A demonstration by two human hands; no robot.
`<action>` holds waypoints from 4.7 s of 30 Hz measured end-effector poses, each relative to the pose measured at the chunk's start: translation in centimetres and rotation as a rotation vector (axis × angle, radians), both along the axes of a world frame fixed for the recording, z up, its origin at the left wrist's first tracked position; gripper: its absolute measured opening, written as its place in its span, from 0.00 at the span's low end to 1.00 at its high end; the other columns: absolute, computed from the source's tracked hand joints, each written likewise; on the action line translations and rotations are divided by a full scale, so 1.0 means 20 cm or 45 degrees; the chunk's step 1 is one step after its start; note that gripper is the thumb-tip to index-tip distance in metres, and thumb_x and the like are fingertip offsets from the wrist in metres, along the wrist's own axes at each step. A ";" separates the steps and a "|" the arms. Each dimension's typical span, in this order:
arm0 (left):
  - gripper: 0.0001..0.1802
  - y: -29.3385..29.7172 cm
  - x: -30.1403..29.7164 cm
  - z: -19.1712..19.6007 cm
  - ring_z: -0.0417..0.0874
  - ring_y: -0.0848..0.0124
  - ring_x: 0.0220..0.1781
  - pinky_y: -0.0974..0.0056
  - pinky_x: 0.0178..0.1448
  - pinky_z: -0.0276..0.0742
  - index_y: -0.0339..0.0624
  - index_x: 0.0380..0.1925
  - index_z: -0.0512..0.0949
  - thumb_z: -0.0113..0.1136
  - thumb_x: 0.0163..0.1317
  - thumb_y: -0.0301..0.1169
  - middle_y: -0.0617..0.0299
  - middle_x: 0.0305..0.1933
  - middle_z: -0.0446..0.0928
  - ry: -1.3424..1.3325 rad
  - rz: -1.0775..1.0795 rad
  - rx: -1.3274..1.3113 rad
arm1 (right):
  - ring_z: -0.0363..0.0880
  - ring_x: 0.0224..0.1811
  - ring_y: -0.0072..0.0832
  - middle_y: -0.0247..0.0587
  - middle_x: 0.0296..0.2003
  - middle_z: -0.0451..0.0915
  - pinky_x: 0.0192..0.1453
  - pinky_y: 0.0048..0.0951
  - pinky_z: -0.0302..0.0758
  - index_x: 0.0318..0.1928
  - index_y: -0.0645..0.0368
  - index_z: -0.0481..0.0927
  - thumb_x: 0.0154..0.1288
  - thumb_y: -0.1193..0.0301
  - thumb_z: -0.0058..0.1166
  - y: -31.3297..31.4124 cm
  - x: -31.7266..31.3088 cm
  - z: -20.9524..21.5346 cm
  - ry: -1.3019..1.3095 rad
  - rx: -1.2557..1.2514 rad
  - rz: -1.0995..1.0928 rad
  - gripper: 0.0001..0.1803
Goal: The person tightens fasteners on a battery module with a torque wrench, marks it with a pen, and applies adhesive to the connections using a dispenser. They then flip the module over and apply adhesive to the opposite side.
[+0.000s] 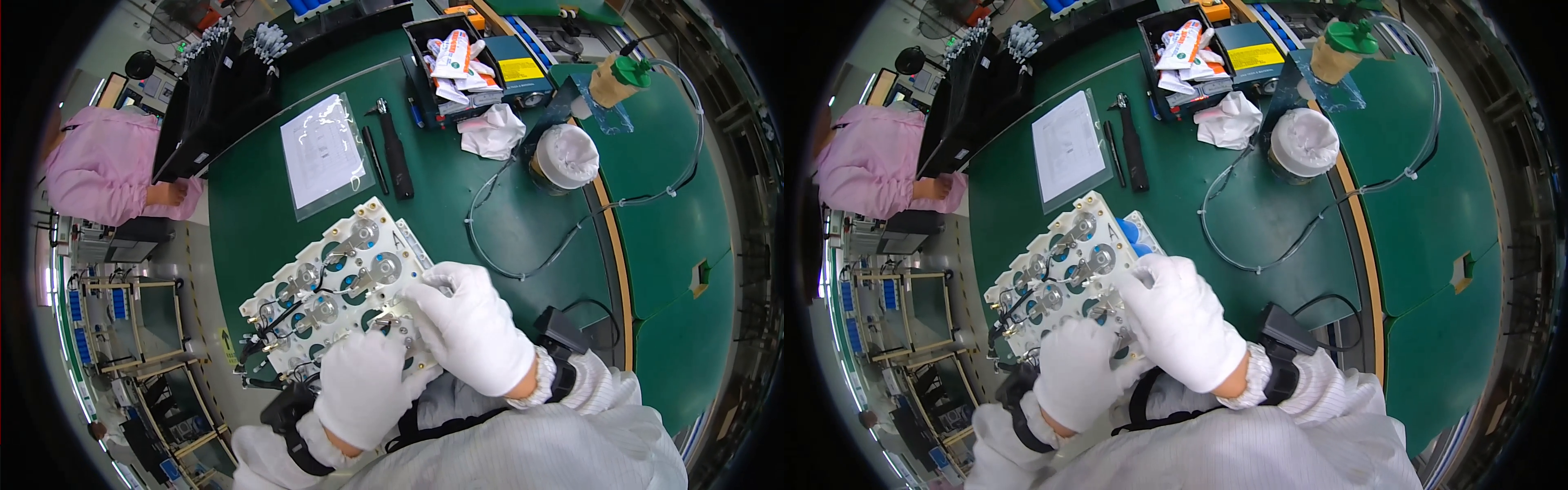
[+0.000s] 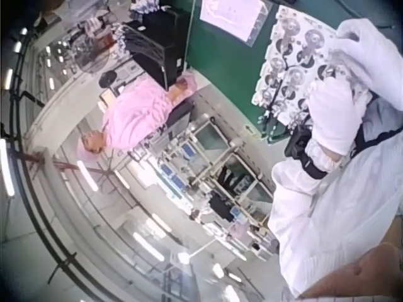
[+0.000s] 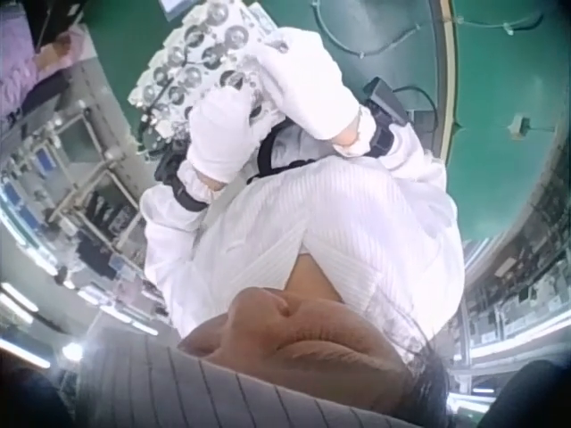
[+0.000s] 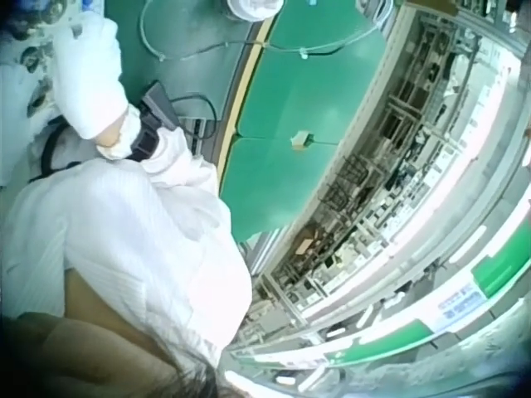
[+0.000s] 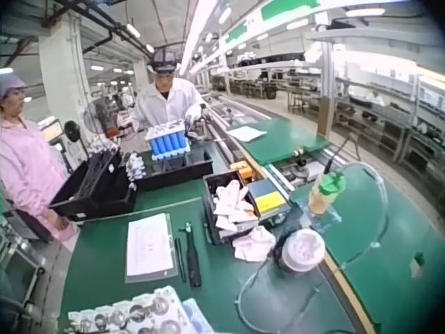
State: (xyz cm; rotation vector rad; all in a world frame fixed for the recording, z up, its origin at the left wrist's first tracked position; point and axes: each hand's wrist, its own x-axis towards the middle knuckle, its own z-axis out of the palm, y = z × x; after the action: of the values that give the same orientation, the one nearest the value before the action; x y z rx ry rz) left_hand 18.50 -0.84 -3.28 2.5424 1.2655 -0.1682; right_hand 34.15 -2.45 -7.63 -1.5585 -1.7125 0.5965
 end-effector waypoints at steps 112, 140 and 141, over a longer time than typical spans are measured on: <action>0.45 -0.17 -0.38 -0.09 0.63 0.49 0.65 0.45 0.70 0.55 0.35 0.53 0.70 0.75 0.31 0.42 0.50 0.59 0.66 -0.242 0.378 0.232 | 0.75 0.48 0.42 0.43 0.47 0.76 0.50 0.39 0.75 0.51 0.55 0.74 0.41 0.74 0.62 0.22 -0.17 0.03 -0.124 0.591 0.865 0.30; 0.35 0.01 -0.49 0.02 0.73 0.46 0.55 0.51 0.58 0.70 0.28 0.48 0.72 0.70 0.47 0.44 0.45 0.51 0.73 -0.598 0.403 0.245 | 0.77 0.47 0.24 0.38 0.44 0.77 0.52 0.27 0.75 0.48 0.58 0.70 0.57 0.77 0.65 0.07 -0.06 -0.08 1.201 0.040 0.042 0.21; 0.31 0.03 -0.49 0.01 0.73 0.47 0.55 0.51 0.58 0.69 0.29 0.47 0.73 0.70 0.47 0.39 0.45 0.51 0.73 -0.549 0.374 0.397 | 0.77 0.47 0.24 0.38 0.44 0.77 0.52 0.27 0.75 0.48 0.58 0.70 0.57 0.77 0.65 0.07 -0.07 -0.08 1.213 0.047 0.036 0.21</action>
State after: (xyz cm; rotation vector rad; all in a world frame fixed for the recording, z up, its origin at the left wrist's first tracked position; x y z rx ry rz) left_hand 8.74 -0.16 -3.03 2.3981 1.5461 0.6499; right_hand 32.82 -1.08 -9.17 -0.9511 -0.9952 1.0896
